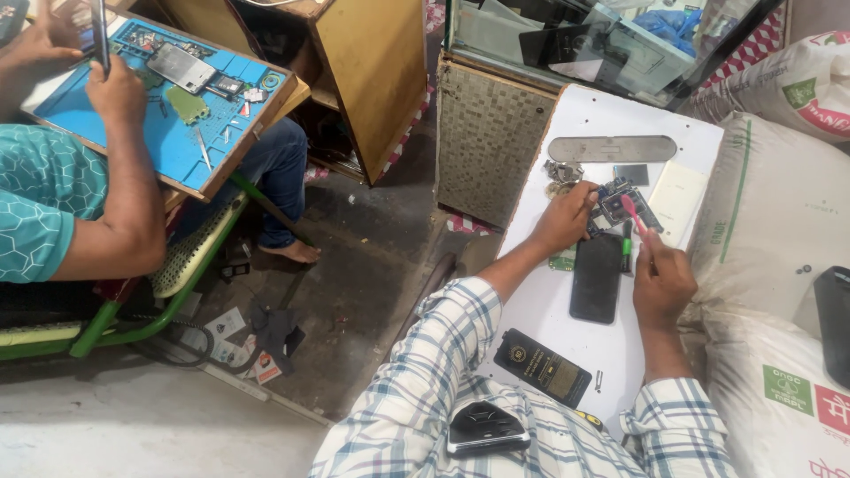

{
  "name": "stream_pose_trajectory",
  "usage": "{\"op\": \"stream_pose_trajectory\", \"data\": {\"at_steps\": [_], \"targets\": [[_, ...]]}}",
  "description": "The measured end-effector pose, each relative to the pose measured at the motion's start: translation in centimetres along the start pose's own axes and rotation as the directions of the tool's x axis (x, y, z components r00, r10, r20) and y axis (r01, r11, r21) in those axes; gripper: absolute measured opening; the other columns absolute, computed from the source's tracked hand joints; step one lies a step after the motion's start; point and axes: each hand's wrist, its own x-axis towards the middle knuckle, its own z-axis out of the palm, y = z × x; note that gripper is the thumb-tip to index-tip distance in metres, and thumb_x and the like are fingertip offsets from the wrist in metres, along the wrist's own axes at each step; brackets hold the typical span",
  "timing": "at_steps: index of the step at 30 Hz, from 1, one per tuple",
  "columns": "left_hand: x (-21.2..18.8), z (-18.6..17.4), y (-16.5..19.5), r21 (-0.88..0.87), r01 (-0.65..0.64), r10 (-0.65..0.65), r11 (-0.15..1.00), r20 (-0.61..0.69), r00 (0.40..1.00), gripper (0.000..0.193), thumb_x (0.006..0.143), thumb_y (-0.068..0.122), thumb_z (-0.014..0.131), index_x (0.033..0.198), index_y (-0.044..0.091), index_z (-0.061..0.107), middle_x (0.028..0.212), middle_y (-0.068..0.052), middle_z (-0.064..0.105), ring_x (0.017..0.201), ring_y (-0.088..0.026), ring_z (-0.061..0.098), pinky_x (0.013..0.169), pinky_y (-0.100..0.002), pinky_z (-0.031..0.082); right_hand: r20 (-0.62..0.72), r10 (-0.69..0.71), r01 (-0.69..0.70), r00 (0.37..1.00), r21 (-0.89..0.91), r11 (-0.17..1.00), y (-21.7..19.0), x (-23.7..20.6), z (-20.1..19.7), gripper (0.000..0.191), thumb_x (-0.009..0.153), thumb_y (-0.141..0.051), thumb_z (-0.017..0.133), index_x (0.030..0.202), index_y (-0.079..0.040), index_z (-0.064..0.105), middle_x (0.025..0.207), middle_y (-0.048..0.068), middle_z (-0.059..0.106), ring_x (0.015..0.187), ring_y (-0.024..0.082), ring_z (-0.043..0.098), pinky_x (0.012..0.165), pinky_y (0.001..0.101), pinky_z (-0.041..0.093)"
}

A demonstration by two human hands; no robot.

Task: The person uses a pink pry tool and screwdriver to open a smartphone on the workbench, lifting the back cover and separating internal components. They then lift the phone, remove the battery from the chassis, and handle the battery and frame while other phone parts and boards lie on the bench.

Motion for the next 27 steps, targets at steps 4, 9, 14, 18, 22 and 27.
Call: {"op": "stream_pose_trajectory", "data": {"at_steps": [4,9,14,18,22,27], "targets": [[-0.02,-0.16,0.09,0.005,-0.002,0.002,1.0,-0.005,1.0,0.035,0.111,0.032,0.04,0.12,0.001,0.054,0.075,-0.014,0.065,0.053,-0.024,0.07,0.052,-0.037,0.056,0.043,-0.113,0.115,0.993,-0.042,0.992,-0.43,0.2,-0.13,0.028,0.1,-0.008,0.079,0.128,-0.013,0.077,0.089,0.008,0.065,0.074,0.021,0.064,0.068,0.0375,0.052],[-0.1,-0.19,0.28,-0.002,0.005,-0.005,1.0,-0.005,1.0,0.035,0.111,0.032,0.04,0.12,0.001,0.054,0.076,-0.014,0.065,0.055,-0.024,0.07,0.052,-0.036,0.057,0.003,0.013,-0.013,1.0,0.038,0.999,-0.37,0.36,-0.27,0.034,0.103,-0.003,0.075,0.136,-0.012,0.074,0.094,0.009,0.066,0.076,0.019,0.063,0.068,0.035,0.052],[-0.09,-0.04,0.2,0.0,0.024,-0.024,1.0,-0.006,1.0,0.033,0.11,0.03,0.041,0.119,0.001,0.055,0.075,-0.014,0.065,0.054,-0.024,0.07,0.052,-0.037,0.057,-0.001,-0.055,0.055,0.998,-0.026,0.998,-0.14,0.05,-0.19,0.033,0.101,-0.004,0.077,0.132,-0.015,0.075,0.093,0.009,0.066,0.078,0.021,0.065,0.069,0.0367,0.053],[0.02,-0.06,0.16,0.01,0.02,-0.02,1.0,-0.002,1.0,0.032,0.111,0.03,0.041,0.118,0.002,0.055,0.076,-0.014,0.066,0.053,-0.023,0.07,0.052,-0.036,0.057,0.005,-0.004,0.004,1.0,0.03,1.0,0.16,0.06,-0.17,0.036,0.102,-0.001,0.076,0.137,-0.013,0.074,0.094,0.01,0.065,0.076,0.02,0.064,0.068,0.0358,0.053],[0.0,-0.06,0.34,0.001,0.002,-0.002,1.0,-0.011,1.0,0.032,0.11,0.029,0.042,0.117,0.001,0.055,0.078,-0.014,0.067,0.053,-0.023,0.07,0.052,-0.036,0.057,0.049,-0.081,0.084,0.995,-0.047,0.995,0.02,0.09,-0.15,0.032,0.1,-0.005,0.079,0.131,-0.013,0.074,0.091,0.009,0.066,0.076,0.022,0.064,0.068,0.0369,0.053],[-0.06,-0.06,0.54,0.015,0.026,-0.026,1.0,-0.004,1.0,0.033,0.111,0.031,0.041,0.12,0.002,0.055,0.072,-0.015,0.067,0.052,-0.022,0.07,0.052,-0.037,0.056,0.027,-0.044,0.045,0.999,-0.022,0.999,-0.24,0.15,-0.29,0.029,0.103,-0.005,0.076,0.131,-0.011,0.075,0.092,0.011,0.066,0.076,0.023,0.064,0.068,0.0372,0.053]]}}
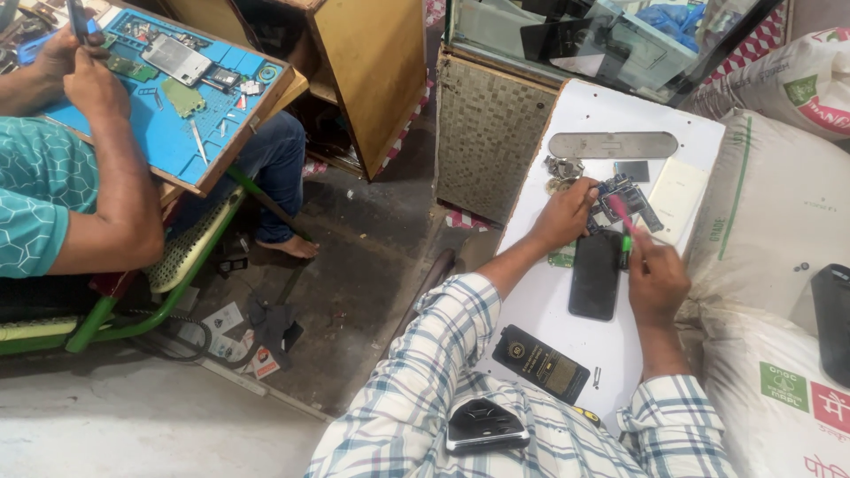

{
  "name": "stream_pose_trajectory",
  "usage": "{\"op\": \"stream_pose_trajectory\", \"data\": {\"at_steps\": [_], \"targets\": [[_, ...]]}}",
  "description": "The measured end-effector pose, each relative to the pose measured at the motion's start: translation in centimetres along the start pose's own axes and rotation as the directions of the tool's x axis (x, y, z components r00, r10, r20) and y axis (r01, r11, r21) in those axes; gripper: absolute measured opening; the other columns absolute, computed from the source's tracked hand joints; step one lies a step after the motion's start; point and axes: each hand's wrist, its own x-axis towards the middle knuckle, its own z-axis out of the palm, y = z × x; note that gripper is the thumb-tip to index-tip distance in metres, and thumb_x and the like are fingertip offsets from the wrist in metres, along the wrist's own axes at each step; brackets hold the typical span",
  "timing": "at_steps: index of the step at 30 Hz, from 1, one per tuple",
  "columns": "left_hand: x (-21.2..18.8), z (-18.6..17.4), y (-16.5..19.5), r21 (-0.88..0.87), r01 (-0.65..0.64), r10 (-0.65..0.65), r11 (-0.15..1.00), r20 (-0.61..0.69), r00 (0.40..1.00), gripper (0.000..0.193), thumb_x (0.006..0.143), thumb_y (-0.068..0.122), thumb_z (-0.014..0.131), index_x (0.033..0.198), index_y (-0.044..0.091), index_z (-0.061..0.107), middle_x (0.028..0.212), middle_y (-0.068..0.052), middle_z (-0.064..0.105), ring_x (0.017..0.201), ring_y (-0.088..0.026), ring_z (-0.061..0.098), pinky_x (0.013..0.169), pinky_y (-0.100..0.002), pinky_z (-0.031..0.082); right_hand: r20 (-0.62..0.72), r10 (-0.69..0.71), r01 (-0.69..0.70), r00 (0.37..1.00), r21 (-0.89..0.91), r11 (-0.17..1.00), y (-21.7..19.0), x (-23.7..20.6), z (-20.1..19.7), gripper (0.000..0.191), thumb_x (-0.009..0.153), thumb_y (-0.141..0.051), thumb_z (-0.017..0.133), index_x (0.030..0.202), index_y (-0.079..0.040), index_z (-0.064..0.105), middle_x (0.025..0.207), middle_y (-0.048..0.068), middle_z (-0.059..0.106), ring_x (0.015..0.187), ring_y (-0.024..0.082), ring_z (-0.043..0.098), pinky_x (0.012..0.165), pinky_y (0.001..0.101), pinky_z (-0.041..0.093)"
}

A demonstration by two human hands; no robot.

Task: The person uses a pink pry tool and screwdriver to open a smartphone on the workbench, lifting the back cover and separating internal components. They then lift the phone, remove the battery from the chassis, and handle the battery and frame while other phone parts and boards lie on the bench.

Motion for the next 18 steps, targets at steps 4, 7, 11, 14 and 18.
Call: {"op": "stream_pose_trajectory", "data": {"at_steps": [4,7,11,14,18], "targets": [[0.1,0.0,-0.2,0.013,0.011,-0.011,1.0,0.019,1.0,0.033,0.112,0.031,0.04,0.119,0.002,0.055,0.074,-0.015,0.066,0.053,-0.023,0.07,0.052,-0.037,0.058,-0.05,0.069,-0.069,0.996,0.011,0.998,0.1,0.3,0.2,0.026,0.106,-0.002,0.074,0.131,-0.008,0.075,0.092,0.013,0.067,0.074,0.024,0.064,0.065,0.0369,0.051],[0.3,0.2,-0.7,0.016,0.003,-0.003,1.0,-0.012,1.0,0.03,0.11,0.027,0.041,0.122,0.003,0.055,0.08,-0.014,0.068,0.057,-0.024,0.07,0.051,-0.037,0.059,-0.243,0.111,-0.087,0.964,0.108,0.99,0.3,0.4,0.1,0.028,0.107,0.004,0.065,0.134,-0.005,0.07,0.106,0.015,0.069,0.094,0.027,0.071,0.085,0.0378,0.058],[0.2,0.5,-1.6,-0.092,-0.039,0.035,0.995,-0.041,0.999,0.028,0.106,0.018,0.043,0.126,0.004,0.056,0.096,-0.015,0.065,0.066,-0.022,0.069,0.047,-0.033,0.061,-0.122,-0.065,0.075,0.99,0.082,0.994,-0.4,0.3,0.0,0.023,0.097,0.005,0.071,0.11,-0.013,0.067,0.101,0.012,0.067,0.093,0.03,0.067,0.079,0.0419,0.053],[-0.5,-0.4,-1.5,-0.086,-0.024,0.023,0.996,-0.012,1.0,0.029,0.112,0.025,0.044,0.122,0.001,0.058,0.096,-0.015,0.064,0.062,-0.02,0.068,0.05,-0.031,0.058,-0.086,0.092,-0.092,0.992,0.0,0.996,-1.8,0.0,-0.3,0.029,0.098,-0.004,0.077,0.126,-0.01,0.075,0.084,0.011,0.062,0.071,0.025,0.061,0.063,0.0389,0.049],[-0.8,-1.2,-0.3,-0.063,-0.024,0.024,0.998,0.006,1.0,0.034,0.112,0.029,0.043,0.121,-0.001,0.058,0.092,-0.015,0.066,0.06,-0.018,0.068,0.05,-0.029,0.057,-0.179,0.149,-0.141,0.972,0.06,0.988,-2.7,0.9,-0.8,0.032,0.1,-0.004,0.075,0.132,-0.009,0.072,0.089,0.009,0.064,0.073,0.022,0.063,0.065,0.036,0.051]]}}
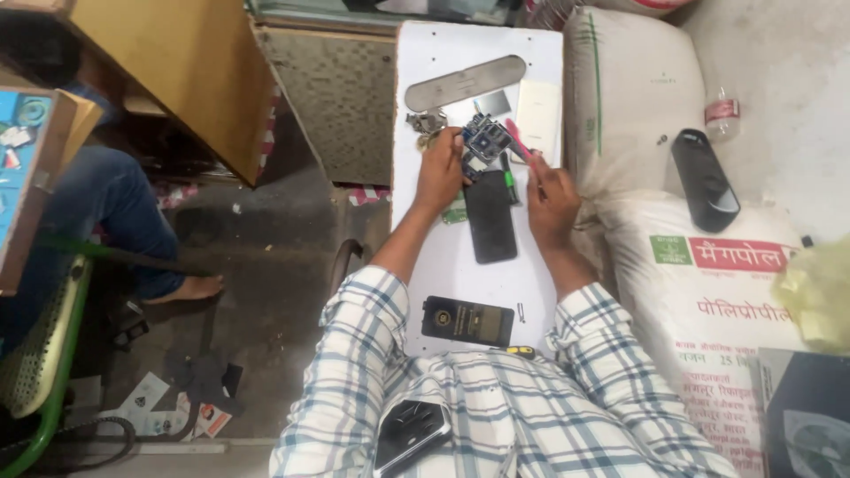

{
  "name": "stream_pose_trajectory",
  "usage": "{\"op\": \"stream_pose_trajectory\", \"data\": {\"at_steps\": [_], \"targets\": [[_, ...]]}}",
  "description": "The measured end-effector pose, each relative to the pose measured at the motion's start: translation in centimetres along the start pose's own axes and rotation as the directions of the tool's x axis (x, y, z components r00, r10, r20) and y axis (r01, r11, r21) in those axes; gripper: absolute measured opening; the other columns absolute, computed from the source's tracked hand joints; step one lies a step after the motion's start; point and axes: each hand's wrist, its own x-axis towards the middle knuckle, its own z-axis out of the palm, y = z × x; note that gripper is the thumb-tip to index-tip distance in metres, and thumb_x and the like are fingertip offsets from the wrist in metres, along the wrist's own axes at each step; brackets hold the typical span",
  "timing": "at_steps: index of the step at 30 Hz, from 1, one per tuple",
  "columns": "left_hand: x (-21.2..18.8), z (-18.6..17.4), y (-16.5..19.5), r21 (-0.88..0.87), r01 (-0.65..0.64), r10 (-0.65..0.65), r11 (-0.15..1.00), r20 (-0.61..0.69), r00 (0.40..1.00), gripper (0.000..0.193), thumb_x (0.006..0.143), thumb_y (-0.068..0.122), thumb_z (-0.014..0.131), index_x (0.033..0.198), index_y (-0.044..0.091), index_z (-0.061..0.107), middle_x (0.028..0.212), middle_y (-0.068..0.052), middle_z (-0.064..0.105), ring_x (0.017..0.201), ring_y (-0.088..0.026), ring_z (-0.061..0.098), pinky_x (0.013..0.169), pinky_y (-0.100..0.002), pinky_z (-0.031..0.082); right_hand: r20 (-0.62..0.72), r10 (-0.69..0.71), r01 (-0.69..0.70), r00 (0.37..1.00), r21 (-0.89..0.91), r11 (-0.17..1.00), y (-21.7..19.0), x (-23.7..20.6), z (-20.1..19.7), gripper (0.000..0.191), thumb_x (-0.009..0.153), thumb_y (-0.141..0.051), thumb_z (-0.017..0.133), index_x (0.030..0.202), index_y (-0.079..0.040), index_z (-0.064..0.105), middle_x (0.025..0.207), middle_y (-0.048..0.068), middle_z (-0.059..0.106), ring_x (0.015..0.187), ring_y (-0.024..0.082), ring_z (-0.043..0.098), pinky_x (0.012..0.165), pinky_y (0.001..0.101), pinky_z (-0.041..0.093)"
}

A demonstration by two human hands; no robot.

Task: The person uses a pink pry tool and screwdriver to open a smartphone on the workbench, lifting the back cover and separating internal components. They then lift the phone, remove the battery from the chassis, and handle the battery and frame while other phone parts and boards lie on the bench.

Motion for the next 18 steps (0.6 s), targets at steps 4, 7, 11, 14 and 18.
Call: {"op": "stream_pose_trajectory", "data": {"at_steps": [4,7,11,14,18], "targets": [[-0.4,-0.3,0.7,0.016,-0.042,0.043,0.999,-0.02,0.999,0.036,0.112,0.03,0.042,0.119,-0.003,0.058,0.095,-0.014,0.063,0.06,-0.016,0.068,0.047,-0.028,0.059,0.045,0.078,-0.077,0.996,-0.033,0.997,-0.1,0.1,-0.4,0.031,0.099,-0.003,0.076,0.129,-0.008,0.075,0.085,0.012,0.064,0.07,0.023,0.063,0.064,0.0369,0.052],[-0.6,-0.2,0.5,0.007,-0.069,0.07,0.998,-0.035,0.997,0.038,0.112,0.031,0.041,0.12,-0.002,0.056,0.098,-0.011,0.062,0.063,-0.013,0.067,0.046,-0.027,0.061,-0.085,0.048,-0.05,0.995,-0.013,0.999,0.5,0.0,-0.4,0.03,0.104,-0.001,0.069,0.134,-0.005,0.07,0.101,0.014,0.07,0.088,0.026,0.07,0.077,0.0367,0.057],[-0.1,-0.1,-0.1,-0.065,0.029,-0.032,0.997,-0.038,0.999,0.038,0.113,0.034,0.042,0.123,0.0,0.057,0.085,-0.009,0.067,0.06,-0.011,0.065,0.049,-0.026,0.058,-0.071,0.127,-0.122,0.989,0.068,0.99,0.9,0.1,-0.3,0.027,0.105,-0.001,0.066,0.132,-0.001,0.069,0.105,0.015,0.072,0.09,0.025,0.073,0.077,0.0345,0.057],[-0.1,-0.1,0.1,-0.153,0.016,-0.022,0.988,-0.037,0.999,0.039,0.114,0.035,0.042,0.121,0.001,0.058,0.088,-0.007,0.066,0.066,-0.01,0.068,0.051,-0.026,0.059,-0.083,0.157,-0.149,0.984,0.098,0.984,0.8,0.1,-0.6,0.025,0.106,-0.001,0.065,0.131,0.0,0.068,0.106,0.014,0.073,0.09,0.022,0.071,0.077,0.0324,0.056],[0.4,-0.5,0.8,-0.28,0.024,-0.019,0.96,0.023,1.0,0.035,0.112,0.033,0.047,0.122,0.001,0.058,0.096,-0.004,0.064,0.077,-0.009,0.07,0.055,-0.026,0.065,-0.091,0.201,-0.186,0.975,0.15,0.971,0.5,0.2,-0.8,0.022,0.107,-0.003,0.064,0.129,0.0,0.069,0.107,0.011,0.073,0.088,0.017,0.068,0.075,0.0297,0.054]]}}
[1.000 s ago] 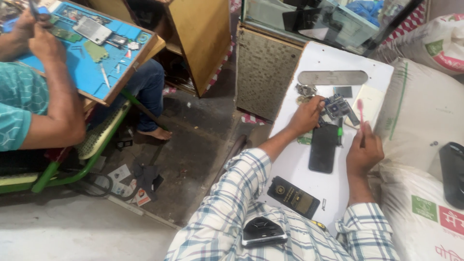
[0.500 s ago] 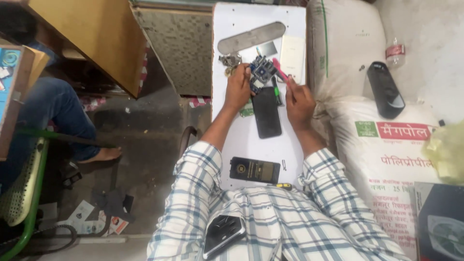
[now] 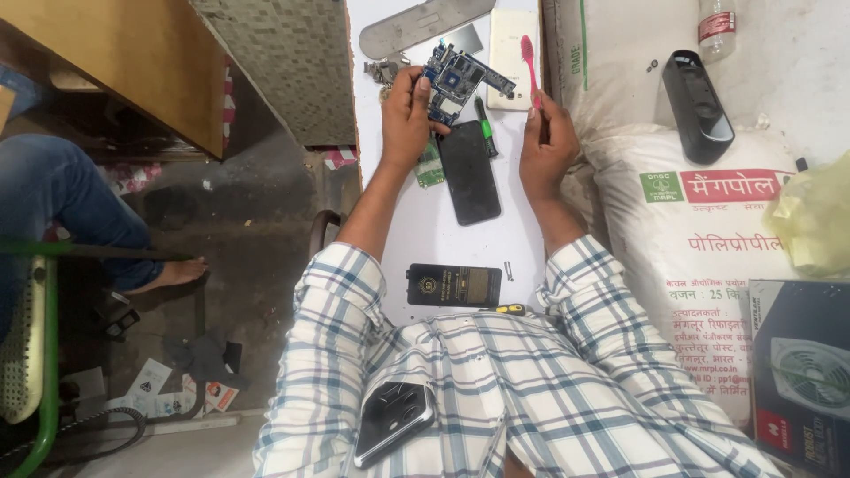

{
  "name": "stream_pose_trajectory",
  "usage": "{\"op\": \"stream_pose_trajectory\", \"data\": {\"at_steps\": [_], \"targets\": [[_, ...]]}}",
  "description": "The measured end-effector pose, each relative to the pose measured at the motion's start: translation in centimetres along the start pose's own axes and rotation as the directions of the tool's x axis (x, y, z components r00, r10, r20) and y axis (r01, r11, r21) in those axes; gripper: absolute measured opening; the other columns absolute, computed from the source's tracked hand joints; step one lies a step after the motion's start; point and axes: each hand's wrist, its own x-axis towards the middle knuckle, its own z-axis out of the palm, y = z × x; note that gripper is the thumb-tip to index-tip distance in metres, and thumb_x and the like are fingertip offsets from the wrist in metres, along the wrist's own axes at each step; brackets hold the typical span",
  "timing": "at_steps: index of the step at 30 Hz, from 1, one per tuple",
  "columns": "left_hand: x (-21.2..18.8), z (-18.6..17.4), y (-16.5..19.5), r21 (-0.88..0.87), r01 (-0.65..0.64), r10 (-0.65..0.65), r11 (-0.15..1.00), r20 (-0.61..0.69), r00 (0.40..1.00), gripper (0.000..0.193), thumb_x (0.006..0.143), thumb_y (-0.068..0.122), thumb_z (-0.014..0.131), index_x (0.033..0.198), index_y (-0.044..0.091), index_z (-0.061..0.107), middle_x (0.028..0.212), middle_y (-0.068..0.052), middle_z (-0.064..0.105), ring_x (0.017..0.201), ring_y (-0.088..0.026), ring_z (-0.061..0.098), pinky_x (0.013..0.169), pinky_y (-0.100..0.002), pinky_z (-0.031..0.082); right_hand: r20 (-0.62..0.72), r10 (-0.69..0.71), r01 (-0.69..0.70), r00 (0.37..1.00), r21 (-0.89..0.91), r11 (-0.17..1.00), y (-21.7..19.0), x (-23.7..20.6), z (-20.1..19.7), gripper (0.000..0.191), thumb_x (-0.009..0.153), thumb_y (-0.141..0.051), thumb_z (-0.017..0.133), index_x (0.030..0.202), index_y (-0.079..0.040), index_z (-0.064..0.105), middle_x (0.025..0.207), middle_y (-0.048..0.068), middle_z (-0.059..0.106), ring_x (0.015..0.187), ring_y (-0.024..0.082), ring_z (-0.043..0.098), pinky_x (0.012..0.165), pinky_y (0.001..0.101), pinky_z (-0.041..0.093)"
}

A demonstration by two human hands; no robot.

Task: The person uses a pink pry tool and screwdriver to open a smartphone on the workbench, lifting the back cover and separating internal components. They then lift the phone, remove the battery from the chassis, and handle the battery and frame while other phone parts and boards lie on the bench.

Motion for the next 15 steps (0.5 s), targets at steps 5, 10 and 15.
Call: {"op": "stream_pose_trajectory", "data": {"at_steps": [5,10,15], "targets": [[0.6,-0.7,1.5,-0.211,0.1,-0.085,0.972,0.077,0.993,0.032,0.11,0.027,0.054,0.126,0.001,0.06,0.101,-0.006,0.068,0.081,-0.011,0.071,0.062,-0.028,0.067,0.024,0.079,-0.079,0.997,-0.008,0.997,0.2,0.0,0.1,0.022,0.106,-0.003,0.065,0.127,0.0,0.071,0.099,0.008,0.071,0.078,0.013,0.061,0.068,0.0288,0.049],[-2.2,-4.1,3.6,-0.179,-0.027,0.014,0.983,-0.073,0.997,0.025,0.106,0.015,0.061,0.123,-0.003,0.066,0.106,-0.006,0.069,0.091,-0.013,0.069,0.073,-0.03,0.067,0.002,0.084,-0.084,0.996,-0.021,0.996,0.5,-0.2,-0.2,0.023,0.107,-0.004,0.064,0.129,-0.001,0.069,0.099,0.008,0.07,0.079,0.012,0.06,0.068,0.028,0.048],[-8.5,-7.6,6.4,0.248,-0.148,0.174,0.958,-0.088,0.981,0.015,0.103,-0.004,0.061,0.113,0.001,0.071,0.106,-0.006,0.066,0.091,-0.014,0.065,0.075,-0.028,0.06,0.091,-0.005,0.007,0.996,-0.019,1.0,0.0,-0.4,-0.2,0.027,0.108,0.001,0.061,0.134,-0.001,0.066,0.11,0.01,0.067,0.091,0.016,0.066,0.076,0.0286,0.054]]}}
